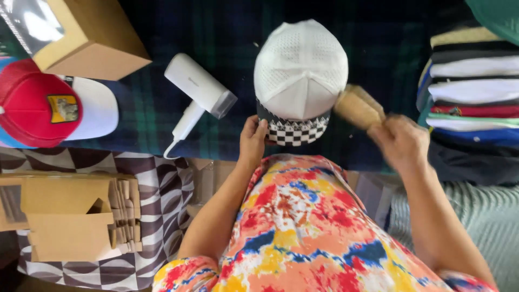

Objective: Using a wooden brush to clean and smooth the fabric of a white baseball cap.

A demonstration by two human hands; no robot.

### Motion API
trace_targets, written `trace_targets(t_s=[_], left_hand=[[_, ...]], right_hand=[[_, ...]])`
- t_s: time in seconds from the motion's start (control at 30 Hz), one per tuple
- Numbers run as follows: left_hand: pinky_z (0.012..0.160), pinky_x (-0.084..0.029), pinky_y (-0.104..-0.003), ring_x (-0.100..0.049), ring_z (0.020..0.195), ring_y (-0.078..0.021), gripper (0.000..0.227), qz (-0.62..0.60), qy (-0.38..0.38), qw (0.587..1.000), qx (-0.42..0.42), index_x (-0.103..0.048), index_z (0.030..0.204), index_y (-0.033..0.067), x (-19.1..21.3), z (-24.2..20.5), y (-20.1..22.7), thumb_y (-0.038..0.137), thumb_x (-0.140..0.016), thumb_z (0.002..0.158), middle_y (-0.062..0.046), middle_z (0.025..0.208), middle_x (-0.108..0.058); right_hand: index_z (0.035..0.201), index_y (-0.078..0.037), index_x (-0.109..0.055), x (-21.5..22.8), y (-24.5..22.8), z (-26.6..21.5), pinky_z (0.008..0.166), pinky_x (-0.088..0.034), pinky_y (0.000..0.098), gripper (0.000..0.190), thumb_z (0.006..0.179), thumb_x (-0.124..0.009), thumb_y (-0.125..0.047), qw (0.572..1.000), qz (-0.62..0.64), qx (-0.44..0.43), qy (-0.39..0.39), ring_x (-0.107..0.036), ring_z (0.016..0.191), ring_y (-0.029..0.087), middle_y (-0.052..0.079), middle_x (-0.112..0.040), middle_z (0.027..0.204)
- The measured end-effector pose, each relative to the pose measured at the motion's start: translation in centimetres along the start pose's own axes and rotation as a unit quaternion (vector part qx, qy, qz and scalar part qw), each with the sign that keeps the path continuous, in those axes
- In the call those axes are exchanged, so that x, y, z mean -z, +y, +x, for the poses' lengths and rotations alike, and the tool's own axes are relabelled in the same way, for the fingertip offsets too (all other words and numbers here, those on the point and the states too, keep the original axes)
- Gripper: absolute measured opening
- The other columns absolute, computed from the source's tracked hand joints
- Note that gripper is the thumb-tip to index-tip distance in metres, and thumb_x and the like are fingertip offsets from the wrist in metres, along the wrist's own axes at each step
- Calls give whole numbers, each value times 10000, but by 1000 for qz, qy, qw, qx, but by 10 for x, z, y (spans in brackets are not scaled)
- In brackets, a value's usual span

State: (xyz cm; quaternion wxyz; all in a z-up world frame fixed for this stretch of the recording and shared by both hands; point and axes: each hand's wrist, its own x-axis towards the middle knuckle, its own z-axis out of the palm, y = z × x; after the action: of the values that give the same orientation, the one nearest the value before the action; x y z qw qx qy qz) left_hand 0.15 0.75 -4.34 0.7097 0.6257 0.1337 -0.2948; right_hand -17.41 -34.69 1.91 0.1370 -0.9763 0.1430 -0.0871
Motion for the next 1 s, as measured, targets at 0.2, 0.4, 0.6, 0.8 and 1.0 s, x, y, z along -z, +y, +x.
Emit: trace_targets(t_s=[0.2,0.4,0.6,0.8,1.0], left_hand=[[707,-632,-487,-737,770,-302,321,-254,-34,958,127,-687,1015,94,19,21,-19,409,-628,1014,-126,882,-709],[717,-629,-499,-729,681,-323,852,-291,-69,940,167,-726,989,48,34,12,-16,823,-384,898,-157,766,-709],[680,-644,-430,-700,599,-285,889,-323,-69,927,178,-740,974,70,32,9,-6,881,-408,828,-43,639,-597],[626,-570,-475,-689,658,-360,867,-336,-73,918,196,-719,975,55,18,4,16,858,-423,834,-165,769,-700],[691,-638,-433,-686,659,-278,66,-257,-52,950,173,-666,989,94,11,12,4,159,-669,975,-115,850,-707]], right_hand=[[896,-246,-667,29,-187,52,580,-534,324,287,1031,-552,-472,981,56,169,-83,-670,650,187,-31,-620,689],[850,-305,-539,16,-213,56,471,-457,294,267,1073,-413,-380,946,-68,313,-48,-577,617,154,-79,-504,765],[805,-283,-508,-19,-202,45,508,-468,271,408,1077,-373,-555,963,-3,247,-110,-634,608,141,-87,-557,655],[928,-248,-627,-4,-188,47,673,-537,268,224,1067,-514,-383,954,123,238,-136,-671,844,151,-85,-674,850],[850,-296,-743,-7,-122,48,656,-542,333,199,941,-750,-472,968,223,74,-86,-722,793,189,-93,-756,819]])
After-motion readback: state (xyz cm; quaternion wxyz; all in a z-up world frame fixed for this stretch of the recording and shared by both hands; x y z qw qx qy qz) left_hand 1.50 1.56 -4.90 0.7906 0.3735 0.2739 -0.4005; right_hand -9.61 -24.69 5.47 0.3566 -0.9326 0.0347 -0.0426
